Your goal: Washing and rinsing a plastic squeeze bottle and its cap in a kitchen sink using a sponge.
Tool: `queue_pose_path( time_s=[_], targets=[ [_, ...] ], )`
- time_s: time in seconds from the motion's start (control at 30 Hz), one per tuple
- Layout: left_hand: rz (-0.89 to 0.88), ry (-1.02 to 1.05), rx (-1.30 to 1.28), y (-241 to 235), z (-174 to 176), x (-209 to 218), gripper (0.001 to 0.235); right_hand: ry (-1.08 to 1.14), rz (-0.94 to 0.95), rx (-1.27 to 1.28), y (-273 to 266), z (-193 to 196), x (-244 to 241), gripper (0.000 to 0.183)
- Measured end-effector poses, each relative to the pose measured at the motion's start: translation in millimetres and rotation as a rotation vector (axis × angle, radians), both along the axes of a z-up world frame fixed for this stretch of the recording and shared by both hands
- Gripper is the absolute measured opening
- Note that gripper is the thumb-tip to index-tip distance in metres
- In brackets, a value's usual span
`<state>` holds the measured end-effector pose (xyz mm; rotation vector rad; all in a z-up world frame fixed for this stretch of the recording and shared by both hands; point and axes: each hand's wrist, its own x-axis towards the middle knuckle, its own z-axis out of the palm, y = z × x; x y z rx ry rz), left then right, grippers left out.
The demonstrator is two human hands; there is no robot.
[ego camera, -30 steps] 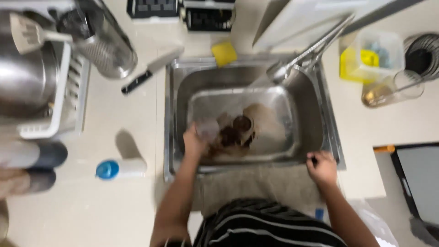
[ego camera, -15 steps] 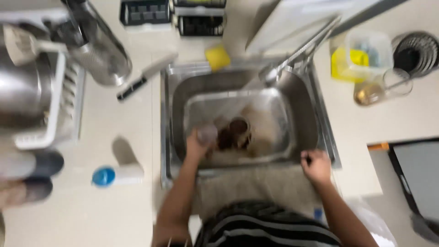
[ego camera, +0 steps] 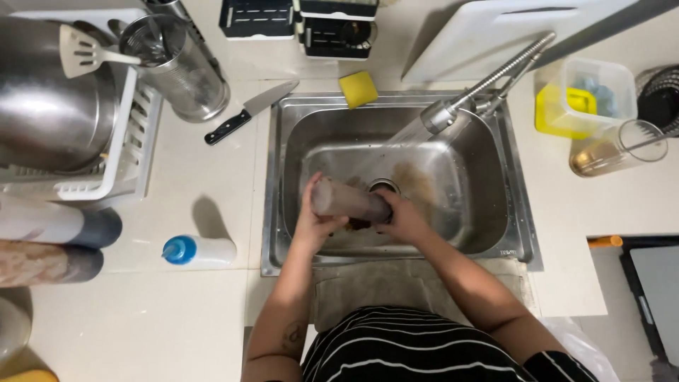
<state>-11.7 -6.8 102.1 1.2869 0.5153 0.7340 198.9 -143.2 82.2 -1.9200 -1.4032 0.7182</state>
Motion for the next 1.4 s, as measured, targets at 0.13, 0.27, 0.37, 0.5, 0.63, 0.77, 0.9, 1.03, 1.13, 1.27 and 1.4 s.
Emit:
queue_pose_path(
  time_s=[0.13,0.27,0.37,0.5,0.63,0.77,0.9,1.03,1.13,1.27,1.4],
  targets=[
    [0.052,-0.092,-0.15,-1,8,-11,0.112,0.03,-0.03,-0.001,-4,11,9,0.08],
    [0.257,-0.2,-0.313,-5,-35,9,0.113,0.042,-0.081,0.096,-1,15,7,0.08],
    [0.335,-0.142,-0.301,-16,-33,10,0.12,-0.075,-0.13,0.098,-3,29,4,0.073],
    [0.258,-0.207,-0.3,-15,-5,-3,0.113,-0.22,-0.123,0.108,-7,31,11,0.072],
    [0.148,0.444,0.225,-10,49,-21,0.109,-0.227,-0.026,0.222,-4,40,17,0.071],
    [0.122,0.448,0.786,-12,62,-28,0.078,-0.21,0.04,0.44,-2,30,23,0.07],
    [0.184,0.265,1.117,-15,15,-24,0.048,-0.452,0.022,0.509,-3,27,33,0.071],
    [0.412,0.691,0.995,-8,-74,-16,0.052,-0.445,-0.065,0.009,-42,-1,40,0.077],
    [0.405,0.809,0.862,16,-71,12,0.047,-0.243,-0.179,-0.131,-62,-40,75,0.065],
    [0.475,0.692,0.78,-4,-109,2,0.049,-0.186,-0.304,-0.057,-127,-61,59,0.057],
    [0.512,0.959,0.917,-13,-134,2,0.041,-0.218,-0.324,-0.082,-181,-153,76,0.046]
  ],
)
